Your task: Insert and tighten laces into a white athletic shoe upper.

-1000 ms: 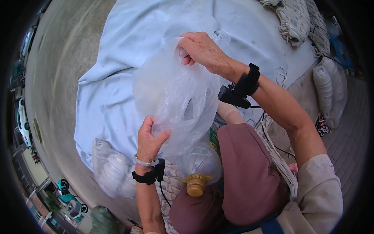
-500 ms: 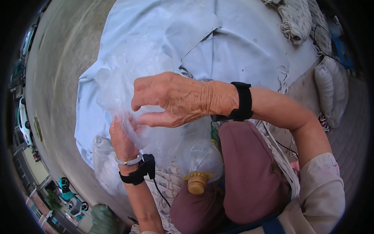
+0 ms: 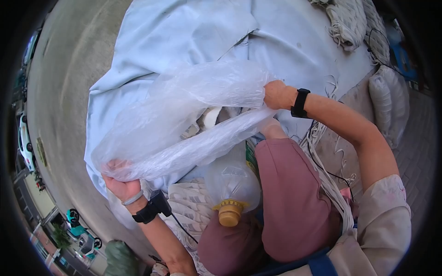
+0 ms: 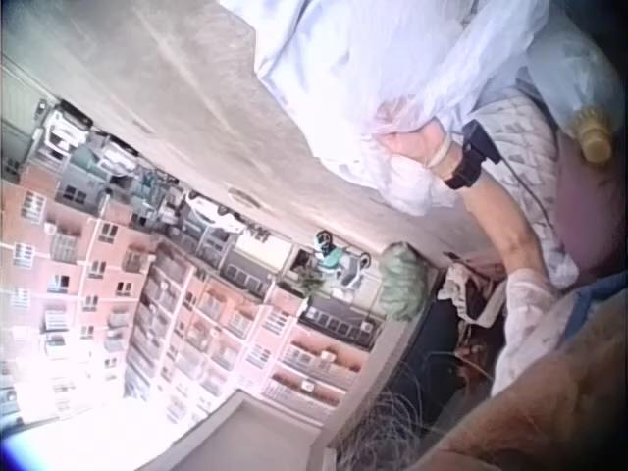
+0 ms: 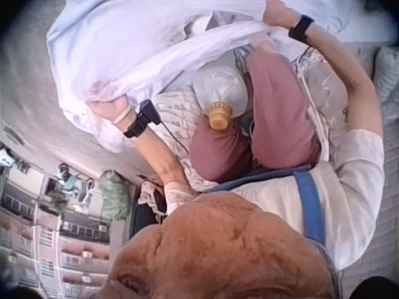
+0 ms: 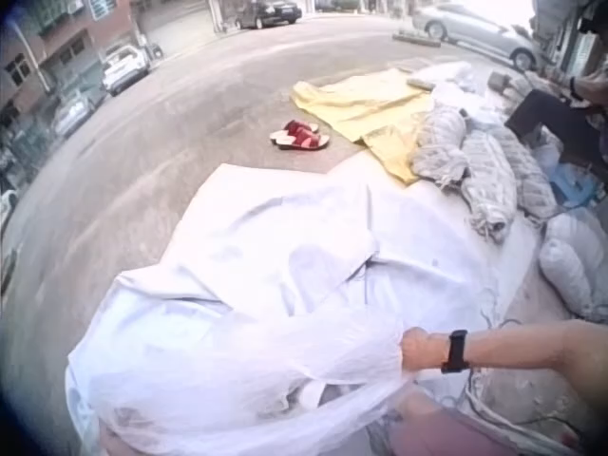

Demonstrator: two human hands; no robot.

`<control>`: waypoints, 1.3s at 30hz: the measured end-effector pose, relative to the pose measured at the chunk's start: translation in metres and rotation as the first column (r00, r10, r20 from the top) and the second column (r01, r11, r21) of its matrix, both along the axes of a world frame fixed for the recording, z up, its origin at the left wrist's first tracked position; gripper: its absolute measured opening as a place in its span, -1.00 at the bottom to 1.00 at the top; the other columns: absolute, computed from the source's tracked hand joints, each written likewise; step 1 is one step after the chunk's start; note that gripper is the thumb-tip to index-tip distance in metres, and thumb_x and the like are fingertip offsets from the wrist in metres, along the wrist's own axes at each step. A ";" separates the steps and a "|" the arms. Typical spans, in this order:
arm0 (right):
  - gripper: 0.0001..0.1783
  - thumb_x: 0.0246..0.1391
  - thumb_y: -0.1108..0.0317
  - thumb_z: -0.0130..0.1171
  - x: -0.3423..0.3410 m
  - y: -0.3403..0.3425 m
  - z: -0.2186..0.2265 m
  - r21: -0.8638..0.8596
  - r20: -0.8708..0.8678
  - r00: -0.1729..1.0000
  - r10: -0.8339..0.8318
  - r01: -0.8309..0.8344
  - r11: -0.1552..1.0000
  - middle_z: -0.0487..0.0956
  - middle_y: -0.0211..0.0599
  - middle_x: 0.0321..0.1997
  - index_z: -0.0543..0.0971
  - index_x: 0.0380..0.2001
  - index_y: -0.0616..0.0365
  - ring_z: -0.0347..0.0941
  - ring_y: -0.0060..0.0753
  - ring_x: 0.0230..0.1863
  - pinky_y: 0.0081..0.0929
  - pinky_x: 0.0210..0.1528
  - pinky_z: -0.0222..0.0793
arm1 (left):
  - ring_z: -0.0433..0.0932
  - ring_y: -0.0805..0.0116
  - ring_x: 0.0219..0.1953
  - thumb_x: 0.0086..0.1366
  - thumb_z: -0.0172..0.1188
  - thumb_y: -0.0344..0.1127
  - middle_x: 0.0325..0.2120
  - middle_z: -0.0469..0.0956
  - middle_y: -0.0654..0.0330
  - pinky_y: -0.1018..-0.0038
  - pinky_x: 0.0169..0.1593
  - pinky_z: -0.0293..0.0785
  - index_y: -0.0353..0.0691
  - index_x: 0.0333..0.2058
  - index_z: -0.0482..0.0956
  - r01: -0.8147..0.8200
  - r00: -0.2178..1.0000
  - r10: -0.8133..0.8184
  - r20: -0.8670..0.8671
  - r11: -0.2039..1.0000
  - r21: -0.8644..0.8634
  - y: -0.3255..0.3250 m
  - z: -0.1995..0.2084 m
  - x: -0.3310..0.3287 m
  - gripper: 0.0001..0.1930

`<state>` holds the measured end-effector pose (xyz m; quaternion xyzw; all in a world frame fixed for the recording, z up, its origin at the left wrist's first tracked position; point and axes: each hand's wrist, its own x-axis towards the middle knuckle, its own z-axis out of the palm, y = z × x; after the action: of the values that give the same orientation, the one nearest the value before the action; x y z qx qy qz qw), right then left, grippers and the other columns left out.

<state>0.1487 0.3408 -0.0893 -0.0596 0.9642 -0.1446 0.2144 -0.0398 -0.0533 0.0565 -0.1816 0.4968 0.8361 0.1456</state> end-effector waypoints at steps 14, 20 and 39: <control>-0.78 -0.18 0.40 0.15 -0.108 -0.125 0.068 0.086 -0.365 0.864 0.347 -0.340 0.937 0.38 -0.29 -0.30 0.41 -0.39 0.14 0.38 -0.40 -0.15 -0.51 -0.28 0.25 | 0.14 0.45 -0.62 0.37 -0.14 -0.22 -0.59 0.14 0.32 0.48 -0.50 0.16 -0.18 -0.14 0.37 0.325 0.855 -0.291 -0.430 0.946 0.005 0.013 0.074 0.029 -0.78; -0.66 -0.10 0.45 0.11 -0.122 -0.151 0.059 0.041 -0.599 0.709 0.373 -0.438 0.898 0.40 -0.26 -0.14 0.42 -0.17 0.15 0.33 -0.31 0.02 -0.52 -0.09 0.25 | 0.20 0.43 -0.54 0.31 -0.03 -0.19 -0.53 0.25 0.26 0.43 -0.41 0.21 -0.24 -0.18 0.39 0.379 0.902 -0.308 -0.303 0.900 0.213 0.010 0.090 0.043 -0.75; -0.78 -0.07 0.44 0.00 -0.195 -0.130 0.020 -0.173 -0.089 0.975 0.204 -0.217 0.961 0.55 -0.04 -0.19 0.57 -0.35 0.23 0.49 -0.10 -0.14 -0.30 -0.14 0.43 | 0.45 0.45 -0.35 0.29 0.06 -0.31 -0.25 0.50 0.21 0.50 -0.27 0.41 -0.32 -0.05 0.39 -0.044 0.963 -0.091 -0.252 0.874 -0.484 0.024 0.055 0.031 -0.70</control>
<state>-0.0468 0.2103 -0.0691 -0.1862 0.9420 -0.2063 0.1883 -0.0089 -0.0294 0.1111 -0.0919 0.7076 0.6996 0.0375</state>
